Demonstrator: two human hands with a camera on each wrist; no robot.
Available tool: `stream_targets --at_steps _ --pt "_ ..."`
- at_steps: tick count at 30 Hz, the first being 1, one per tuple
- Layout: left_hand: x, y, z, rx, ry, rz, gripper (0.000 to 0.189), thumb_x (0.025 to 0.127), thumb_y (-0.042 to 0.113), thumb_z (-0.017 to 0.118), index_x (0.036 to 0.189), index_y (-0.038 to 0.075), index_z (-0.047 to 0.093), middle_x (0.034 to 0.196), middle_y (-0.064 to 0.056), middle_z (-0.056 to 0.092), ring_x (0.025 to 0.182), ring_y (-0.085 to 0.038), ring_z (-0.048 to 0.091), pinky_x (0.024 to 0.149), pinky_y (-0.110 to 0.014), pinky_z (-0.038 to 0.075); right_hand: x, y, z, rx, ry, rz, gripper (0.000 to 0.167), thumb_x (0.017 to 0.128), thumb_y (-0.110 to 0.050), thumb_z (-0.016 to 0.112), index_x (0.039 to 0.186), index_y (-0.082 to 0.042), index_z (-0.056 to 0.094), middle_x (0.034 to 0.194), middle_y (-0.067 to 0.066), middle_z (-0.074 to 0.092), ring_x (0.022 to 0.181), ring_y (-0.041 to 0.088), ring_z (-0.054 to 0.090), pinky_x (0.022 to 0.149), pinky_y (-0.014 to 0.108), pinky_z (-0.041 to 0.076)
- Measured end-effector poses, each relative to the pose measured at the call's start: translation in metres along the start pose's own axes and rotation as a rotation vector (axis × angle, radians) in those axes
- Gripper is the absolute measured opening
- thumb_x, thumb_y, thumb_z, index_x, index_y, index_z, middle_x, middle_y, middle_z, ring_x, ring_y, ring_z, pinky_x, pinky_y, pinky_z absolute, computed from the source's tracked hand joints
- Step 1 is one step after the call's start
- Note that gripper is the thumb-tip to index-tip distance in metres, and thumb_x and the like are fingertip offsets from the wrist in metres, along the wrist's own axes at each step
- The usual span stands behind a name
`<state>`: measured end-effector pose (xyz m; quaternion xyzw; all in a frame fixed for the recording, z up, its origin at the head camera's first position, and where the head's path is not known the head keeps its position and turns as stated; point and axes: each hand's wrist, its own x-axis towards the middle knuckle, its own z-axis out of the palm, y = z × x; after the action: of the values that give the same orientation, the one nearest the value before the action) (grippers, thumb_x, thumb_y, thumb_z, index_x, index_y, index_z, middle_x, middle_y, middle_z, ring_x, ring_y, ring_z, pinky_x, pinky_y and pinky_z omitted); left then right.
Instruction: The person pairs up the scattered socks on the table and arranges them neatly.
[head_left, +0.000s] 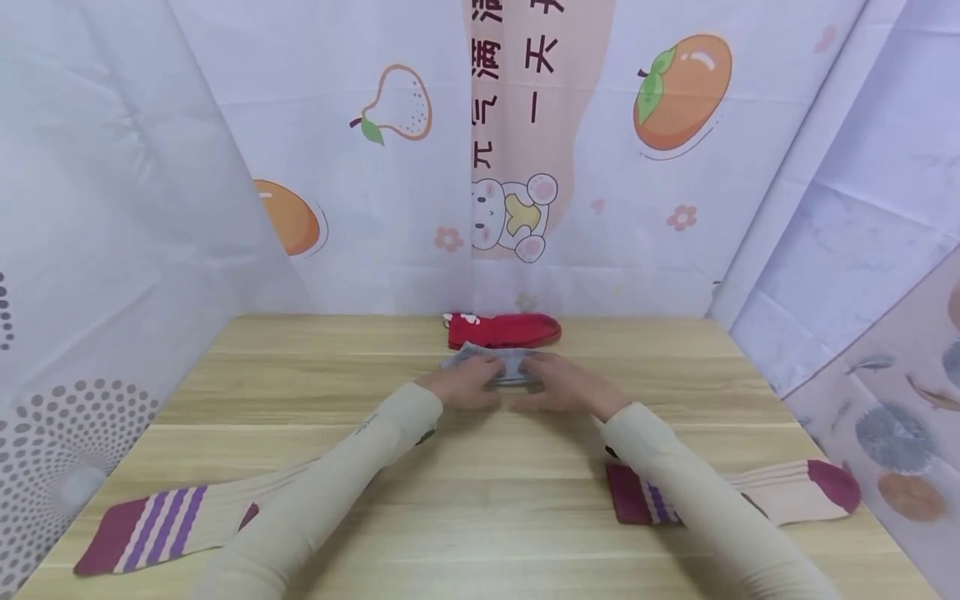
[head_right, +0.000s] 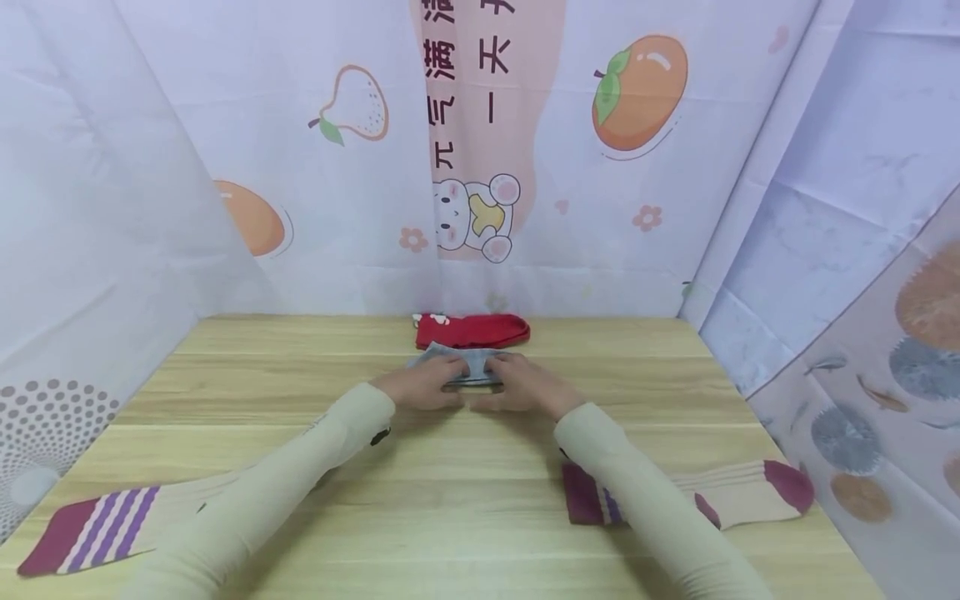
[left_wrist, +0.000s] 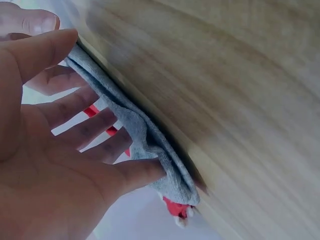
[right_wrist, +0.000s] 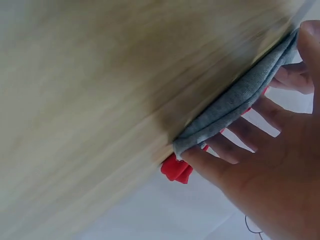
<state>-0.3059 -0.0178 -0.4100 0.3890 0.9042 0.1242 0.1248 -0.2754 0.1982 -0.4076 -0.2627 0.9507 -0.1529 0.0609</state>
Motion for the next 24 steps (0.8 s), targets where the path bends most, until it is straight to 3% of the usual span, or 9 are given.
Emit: stream_targets --at_steps 4,7,11,17,20,24 --pt "-0.001 -0.005 0.002 -0.014 0.006 0.017 0.042 0.094 0.030 0.067 0.130 0.010 0.057 0.123 -0.003 0.060 0.114 -0.017 0.054 0.103 -0.036 0.044 -0.002 -0.003 -0.002 0.017 -0.015 0.010 0.063 0.088 -0.048 0.073 0.131 -0.006 0.058 0.127 0.009 0.060 0.125 0.027 0.051 0.106 0.047 0.042" --pt "-0.007 -0.005 0.002 -0.016 0.036 0.059 0.037 0.094 0.024 0.068 0.125 0.007 0.060 0.115 -0.004 0.062 0.106 -0.018 0.057 0.099 -0.036 0.046 -0.005 -0.006 -0.001 -0.033 0.001 -0.043 0.054 0.090 -0.042 0.072 0.124 -0.002 0.060 0.118 0.011 0.062 0.120 0.030 0.053 0.105 0.047 0.042" --pt "-0.028 0.000 -0.001 -0.030 0.085 0.072 0.030 0.096 0.017 0.065 0.122 0.004 0.062 0.117 -0.009 0.061 0.108 -0.023 0.057 0.100 -0.039 0.046 -0.011 -0.012 0.004 -0.142 0.068 -0.126 0.040 0.091 -0.036 0.072 0.109 -0.002 0.063 0.102 0.009 0.062 0.108 0.031 0.056 0.100 0.048 0.042" --pt "-0.062 0.005 0.000 -0.052 0.153 -0.001 0.035 0.100 0.024 0.060 0.130 0.006 0.061 0.130 -0.009 0.058 0.122 -0.025 0.054 0.104 -0.042 0.045 -0.024 -0.030 0.005 -0.188 0.156 -0.221 0.028 0.089 -0.028 0.075 0.096 -0.004 0.063 0.082 0.002 0.054 0.082 0.023 0.054 0.081 0.043 0.047" --pt "-0.072 0.006 -0.001 -0.024 0.205 -0.027 0.037 0.098 0.025 0.062 0.129 0.005 0.061 0.131 -0.011 0.059 0.124 -0.028 0.054 0.104 -0.045 0.044 -0.026 -0.046 0.005 -0.170 0.136 -0.241 0.031 0.091 -0.029 0.073 0.104 -0.002 0.064 0.089 0.005 0.061 0.086 0.024 0.058 0.081 0.042 0.049" --pt "-0.089 0.001 0.001 0.057 0.306 -0.032 0.037 0.095 0.022 0.067 0.125 0.002 0.063 0.125 -0.015 0.063 0.118 -0.033 0.058 0.100 -0.048 0.047 -0.022 -0.076 0.008 -0.143 0.092 -0.241 0.042 0.097 -0.031 0.064 0.126 -0.001 0.061 0.121 0.011 0.064 0.116 0.030 0.058 0.102 0.046 0.045"
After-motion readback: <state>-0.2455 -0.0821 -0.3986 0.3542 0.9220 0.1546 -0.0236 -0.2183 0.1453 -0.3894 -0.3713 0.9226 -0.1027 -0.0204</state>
